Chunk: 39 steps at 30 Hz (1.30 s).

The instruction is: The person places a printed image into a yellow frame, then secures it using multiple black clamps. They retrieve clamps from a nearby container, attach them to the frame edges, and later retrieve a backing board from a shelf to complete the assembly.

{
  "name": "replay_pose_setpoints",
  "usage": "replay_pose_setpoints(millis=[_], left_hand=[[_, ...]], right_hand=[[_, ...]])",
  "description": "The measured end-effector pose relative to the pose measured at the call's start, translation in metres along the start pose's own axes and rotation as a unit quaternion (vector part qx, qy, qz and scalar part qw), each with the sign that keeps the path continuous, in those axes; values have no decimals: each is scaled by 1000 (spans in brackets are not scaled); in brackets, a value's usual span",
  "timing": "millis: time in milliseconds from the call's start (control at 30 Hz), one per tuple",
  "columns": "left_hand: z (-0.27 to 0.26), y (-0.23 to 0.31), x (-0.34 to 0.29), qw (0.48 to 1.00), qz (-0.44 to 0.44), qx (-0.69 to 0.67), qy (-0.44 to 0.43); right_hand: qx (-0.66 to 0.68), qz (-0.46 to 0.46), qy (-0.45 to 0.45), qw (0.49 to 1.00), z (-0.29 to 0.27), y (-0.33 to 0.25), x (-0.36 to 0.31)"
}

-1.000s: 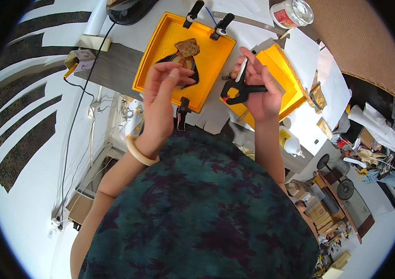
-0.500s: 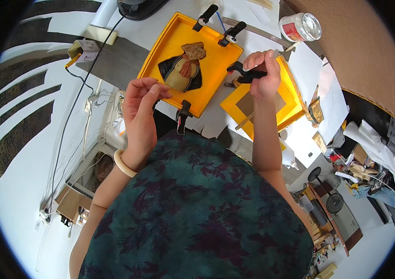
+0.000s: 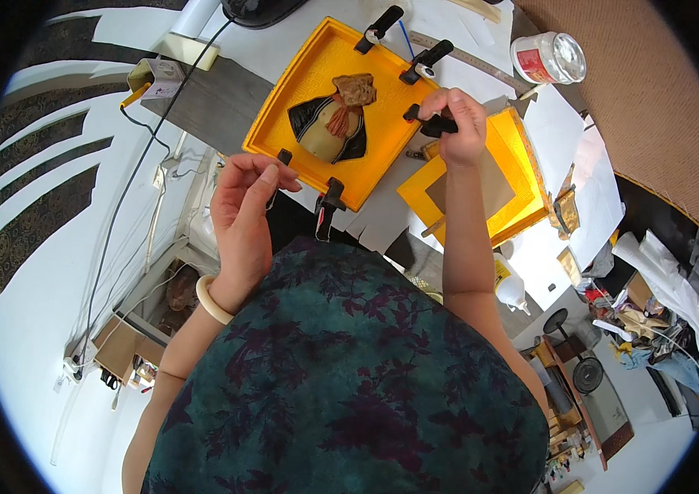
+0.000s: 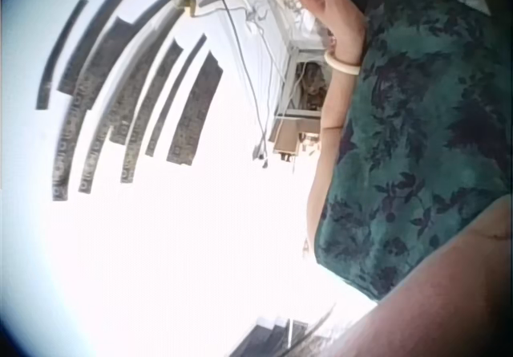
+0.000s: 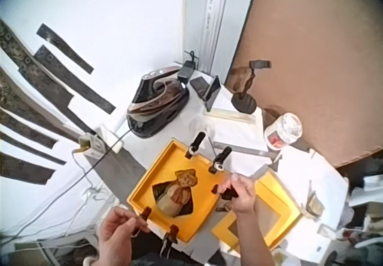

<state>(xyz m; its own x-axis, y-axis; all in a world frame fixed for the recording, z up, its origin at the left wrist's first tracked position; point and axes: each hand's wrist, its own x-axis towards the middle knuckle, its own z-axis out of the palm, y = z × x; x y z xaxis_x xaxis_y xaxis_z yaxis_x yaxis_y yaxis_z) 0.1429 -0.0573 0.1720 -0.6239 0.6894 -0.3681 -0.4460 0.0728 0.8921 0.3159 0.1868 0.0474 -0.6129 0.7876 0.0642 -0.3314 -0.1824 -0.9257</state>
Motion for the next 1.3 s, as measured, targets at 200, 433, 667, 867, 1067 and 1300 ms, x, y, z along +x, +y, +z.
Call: replay_pose_setpoints(millis=[200, 433, 667, 867, 1067, 1300], left_hand=[[-3, 3, -8, 1000, -3, 22, -17], [-10, 17, -2, 999, -20, 11, -48], [9, 6, 19, 972, -43, 42, -226], [59, -32, -24, 879, -88, 56, -466], [126, -60, -107, 777, -141, 127, -600], [210, -137, -199, 679, -156, 243, -675]], right_hand=[[8, 14, -62, 998, -3, -4, -3], [-9, -58, 138, 989, -8, -43, -30], [-150, 15, 303, 941, 24, -73, -179], [-375, 127, 382, 835, 112, -89, -365], [-335, 194, 668, 636, 113, -33, -501], [-284, 222, 707, 608, -38, 0, -618]])
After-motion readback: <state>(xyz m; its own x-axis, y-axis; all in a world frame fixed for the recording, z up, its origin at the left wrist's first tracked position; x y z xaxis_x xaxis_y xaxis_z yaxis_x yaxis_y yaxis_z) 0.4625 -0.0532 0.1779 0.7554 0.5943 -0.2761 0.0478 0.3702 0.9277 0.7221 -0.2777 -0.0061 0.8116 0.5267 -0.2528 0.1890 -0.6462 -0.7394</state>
